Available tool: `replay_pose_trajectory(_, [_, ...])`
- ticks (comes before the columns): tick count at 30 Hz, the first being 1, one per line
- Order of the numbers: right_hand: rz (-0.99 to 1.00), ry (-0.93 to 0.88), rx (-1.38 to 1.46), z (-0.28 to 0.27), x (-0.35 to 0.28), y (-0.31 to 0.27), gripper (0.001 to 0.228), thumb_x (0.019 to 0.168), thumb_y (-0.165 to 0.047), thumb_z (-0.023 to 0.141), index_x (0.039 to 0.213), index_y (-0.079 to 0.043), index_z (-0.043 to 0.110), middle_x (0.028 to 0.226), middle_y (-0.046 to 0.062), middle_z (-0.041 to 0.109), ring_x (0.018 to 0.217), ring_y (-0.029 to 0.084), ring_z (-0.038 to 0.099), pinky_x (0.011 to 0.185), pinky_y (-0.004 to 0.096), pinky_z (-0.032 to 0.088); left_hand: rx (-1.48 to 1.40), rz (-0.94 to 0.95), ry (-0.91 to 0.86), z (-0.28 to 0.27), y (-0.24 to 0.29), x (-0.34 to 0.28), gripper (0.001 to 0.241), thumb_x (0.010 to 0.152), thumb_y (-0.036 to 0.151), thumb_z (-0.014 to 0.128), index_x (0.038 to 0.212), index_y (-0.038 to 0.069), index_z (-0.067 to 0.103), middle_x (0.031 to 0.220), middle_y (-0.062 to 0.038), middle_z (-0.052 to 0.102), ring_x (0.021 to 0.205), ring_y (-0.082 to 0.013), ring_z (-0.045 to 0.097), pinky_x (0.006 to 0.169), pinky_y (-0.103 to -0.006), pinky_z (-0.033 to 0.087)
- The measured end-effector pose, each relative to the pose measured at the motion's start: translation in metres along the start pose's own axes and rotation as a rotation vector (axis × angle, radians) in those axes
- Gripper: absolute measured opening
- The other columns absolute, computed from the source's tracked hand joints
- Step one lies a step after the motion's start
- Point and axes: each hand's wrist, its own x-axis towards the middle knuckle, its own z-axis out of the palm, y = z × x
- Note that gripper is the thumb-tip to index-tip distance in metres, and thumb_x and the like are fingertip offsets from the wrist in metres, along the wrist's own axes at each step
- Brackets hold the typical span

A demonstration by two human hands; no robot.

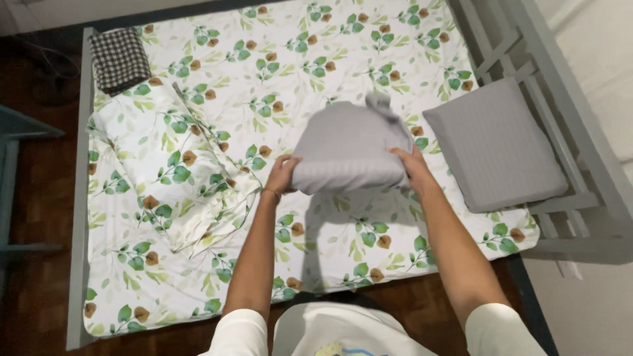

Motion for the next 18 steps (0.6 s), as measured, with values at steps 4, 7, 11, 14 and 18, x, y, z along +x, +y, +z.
replay_pose_trajectory(4, [-0.155, 0.114, -0.314, -0.034, 0.135, 0.025, 0.046, 0.086, -0.034, 0.079, 0.127, -0.021, 0.061, 0.123, 0.016, 0.066, 0.119, 0.036, 0.063, 0.097, 0.051, 0.046, 0.959, 0.841, -0.147, -0.067, -0.003, 0.036, 0.113, 0.045, 0.002, 0.089, 0.148, 0.002, 0.043, 0.135, -0.032, 0.060, 0.131, -0.0471, 0.054, 0.122, -0.0576, 0.029])
replay_pose_trajectory(7, [-0.114, 0.010, -0.148, -0.008, 0.081, -0.015, 0.059, 0.087, -0.042, 0.077, 0.134, -0.016, 0.053, 0.132, 0.018, 0.057, 0.125, 0.040, 0.057, 0.100, 0.053, 0.046, -0.040, 0.048, -0.039, -0.044, 0.106, -0.064, 0.098, 0.080, 0.078, 0.066, 0.144, 0.004, 0.054, 0.144, -0.031, 0.051, 0.118, -0.0418, 0.062, 0.073, -0.0537, 0.065])
replay_pose_trajectory(11, [-0.044, -0.128, 0.061, -0.001, 0.065, -0.058, 0.077, 0.089, -0.052, 0.076, 0.144, -0.009, 0.043, 0.144, 0.021, 0.044, 0.134, 0.044, 0.049, 0.105, 0.056, 0.047, -0.162, 0.071, -0.007, -0.055, 0.106, -0.024, 0.109, 0.072, 0.090, 0.063, 0.134, 0.001, 0.057, 0.099, -0.023, 0.063, 0.079, -0.0314, 0.067, 0.061, -0.0400, 0.063])
replay_pose_trajectory(14, [0.018, -0.235, 0.212, 0.002, 0.088, -0.062, 0.091, 0.090, -0.059, 0.074, 0.151, -0.004, 0.036, 0.153, 0.024, 0.034, 0.140, 0.047, 0.043, 0.108, 0.058, 0.047, -0.444, 0.091, 0.014, -0.053, 0.122, -0.010, 0.105, 0.073, 0.085, 0.062, 0.143, 0.007, 0.051, 0.118, -0.022, 0.060, 0.097, -0.0284, 0.067, 0.075, -0.0325, 0.063])
replay_pose_trajectory(18, [-0.035, -0.208, 0.069, 0.029, 0.101, -0.037, 0.067, 0.099, -0.064, 0.063, 0.149, -0.023, 0.042, 0.136, 0.010, 0.058, 0.120, 0.038, 0.066, 0.090, 0.043, 0.062, -0.342, 0.365, 0.194, -0.050, 0.039, 0.115, 0.069, 0.104, 0.044, 0.057, 0.160, 0.014, 0.028, 0.132, -0.018, 0.065, 0.109, -0.0225, 0.069, 0.076, -0.0235, 0.055])
